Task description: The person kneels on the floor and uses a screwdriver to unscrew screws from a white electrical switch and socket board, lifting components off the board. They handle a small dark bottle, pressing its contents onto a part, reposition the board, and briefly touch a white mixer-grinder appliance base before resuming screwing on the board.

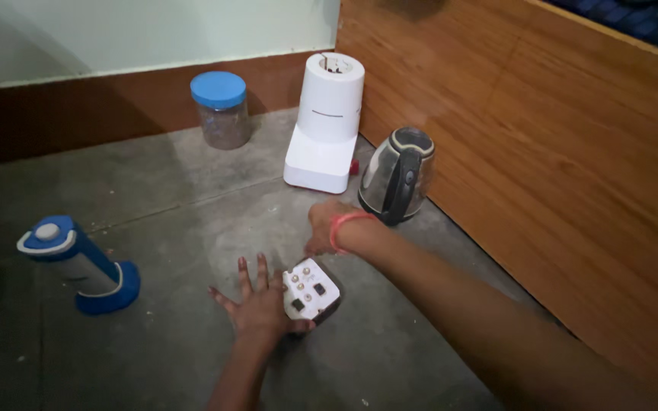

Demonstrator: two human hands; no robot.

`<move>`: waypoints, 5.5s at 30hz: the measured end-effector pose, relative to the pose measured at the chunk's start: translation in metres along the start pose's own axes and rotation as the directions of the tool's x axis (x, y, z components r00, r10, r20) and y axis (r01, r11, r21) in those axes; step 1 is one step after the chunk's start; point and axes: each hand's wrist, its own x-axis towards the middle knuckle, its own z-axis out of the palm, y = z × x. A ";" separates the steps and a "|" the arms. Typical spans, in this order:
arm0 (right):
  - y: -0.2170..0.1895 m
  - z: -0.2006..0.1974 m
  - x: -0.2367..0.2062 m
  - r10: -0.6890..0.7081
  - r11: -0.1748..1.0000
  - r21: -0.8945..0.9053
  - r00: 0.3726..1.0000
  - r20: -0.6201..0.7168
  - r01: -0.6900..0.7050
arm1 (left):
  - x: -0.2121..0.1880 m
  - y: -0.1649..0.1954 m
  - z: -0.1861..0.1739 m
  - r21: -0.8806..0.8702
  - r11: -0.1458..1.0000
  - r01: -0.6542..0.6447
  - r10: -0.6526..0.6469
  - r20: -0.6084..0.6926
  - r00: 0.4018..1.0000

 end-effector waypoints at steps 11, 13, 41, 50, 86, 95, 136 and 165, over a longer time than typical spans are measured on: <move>-0.020 -0.009 -0.030 -0.257 0.936 -0.269 0.963 -0.087 0.226 | 0.001 0.000 0.007 0.017 1.000 0.026 -0.026 -0.013 1.000; -0.024 -0.008 -0.025 -0.252 0.929 -0.294 0.966 -0.059 0.225 | 0.000 -0.001 0.006 -0.001 1.000 0.025 -0.025 -0.023 0.999; -0.008 0.006 0.043 -0.026 0.998 -0.040 0.931 0.364 0.043 | 0.000 -0.006 0.004 -0.085 0.996 0.029 -0.027 0.022 0.999; 0.003 0.004 -0.014 -0.605 0.667 -0.565 0.796 -0.028 0.487 | 0.004 -0.006 0.003 -0.053 0.998 0.045 -0.043 0.048 0.998; -0.033 0.010 -0.013 -0.376 0.882 -0.350 0.919 -0.120 0.315 | 0.016 -0.014 0.019 -0.176 0.984 0.026 -0.023 0.020 1.000; -0.038 0.020 0.008 -0.774 0.450 -0.696 0.633 0.009 0.560 | 0.014 -0.013 0.016 -0.163 0.985 0.046 -0.038 0.054 0.998; -0.046 0.006 -0.013 -0.202 0.955 -0.249 0.969 -0.141 0.163 | 0.020 -0.018 0.025 -0.220 0.973 0.064 -0.055 0.045 0.997; -0.075 0.019 0.012 -0.378 0.798 -0.528 0.924 -0.061 0.291 | 0.015 -0.019 0.025 -0.260 0.965 0.044 -0.042 0.015 0.999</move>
